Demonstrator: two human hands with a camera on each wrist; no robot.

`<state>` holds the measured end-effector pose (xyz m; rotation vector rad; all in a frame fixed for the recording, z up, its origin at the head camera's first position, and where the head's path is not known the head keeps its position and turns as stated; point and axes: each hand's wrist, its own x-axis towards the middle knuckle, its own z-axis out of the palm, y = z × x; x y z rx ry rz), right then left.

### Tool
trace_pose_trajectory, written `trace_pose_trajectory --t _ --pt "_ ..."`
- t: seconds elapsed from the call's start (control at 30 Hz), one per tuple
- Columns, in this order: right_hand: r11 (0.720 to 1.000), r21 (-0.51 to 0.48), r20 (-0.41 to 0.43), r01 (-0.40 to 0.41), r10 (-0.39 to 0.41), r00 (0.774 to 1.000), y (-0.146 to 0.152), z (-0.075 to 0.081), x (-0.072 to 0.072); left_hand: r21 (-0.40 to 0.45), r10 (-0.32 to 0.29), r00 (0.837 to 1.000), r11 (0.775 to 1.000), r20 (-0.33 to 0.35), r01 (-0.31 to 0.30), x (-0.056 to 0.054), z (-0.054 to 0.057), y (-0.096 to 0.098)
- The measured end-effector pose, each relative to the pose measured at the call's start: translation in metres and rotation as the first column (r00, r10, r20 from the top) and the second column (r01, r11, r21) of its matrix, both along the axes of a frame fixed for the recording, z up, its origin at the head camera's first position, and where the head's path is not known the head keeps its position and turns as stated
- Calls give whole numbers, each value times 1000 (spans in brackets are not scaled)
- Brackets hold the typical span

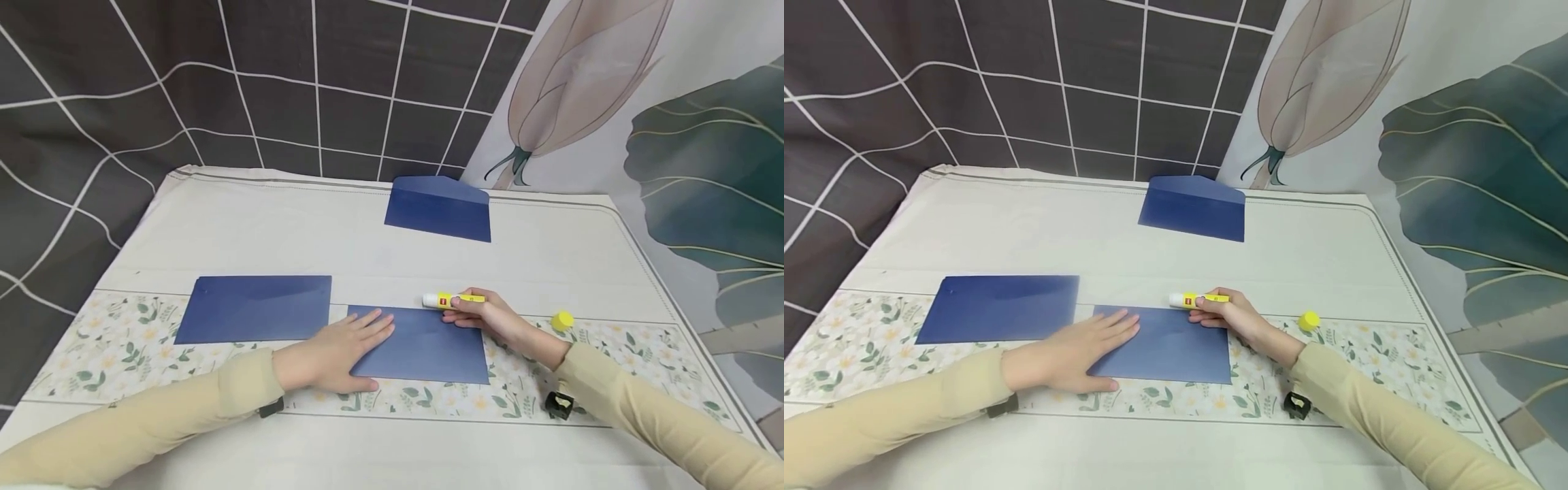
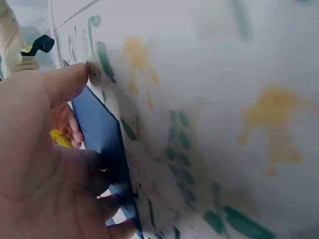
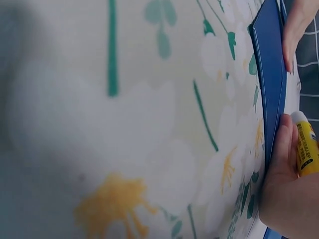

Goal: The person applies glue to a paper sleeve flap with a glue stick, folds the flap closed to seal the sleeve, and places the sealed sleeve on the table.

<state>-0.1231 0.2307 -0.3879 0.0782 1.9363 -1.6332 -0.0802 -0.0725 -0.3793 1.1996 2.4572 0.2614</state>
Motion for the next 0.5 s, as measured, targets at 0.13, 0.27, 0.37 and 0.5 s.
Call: trace_pose_trajectory --t 0.13,0.27,0.37,0.5 --pt "1000 2 -14 -10 10 1000 1 0 1 24 6 1000 1000 -3 -6 0 -1 -3" --pt "999 26 -29 -29 30 999 2 0 1 34 14 1000 999 -18 -13 0 -1 -3" --pt "999 30 -27 -34 35 999 2 -1 1 34 25 999 999 -33 -24 0 -1 -1" --pt "1000 15 -5 -24 24 1000 0 -1 -2 20 32 996 999 -81 -30 -4 7 9"
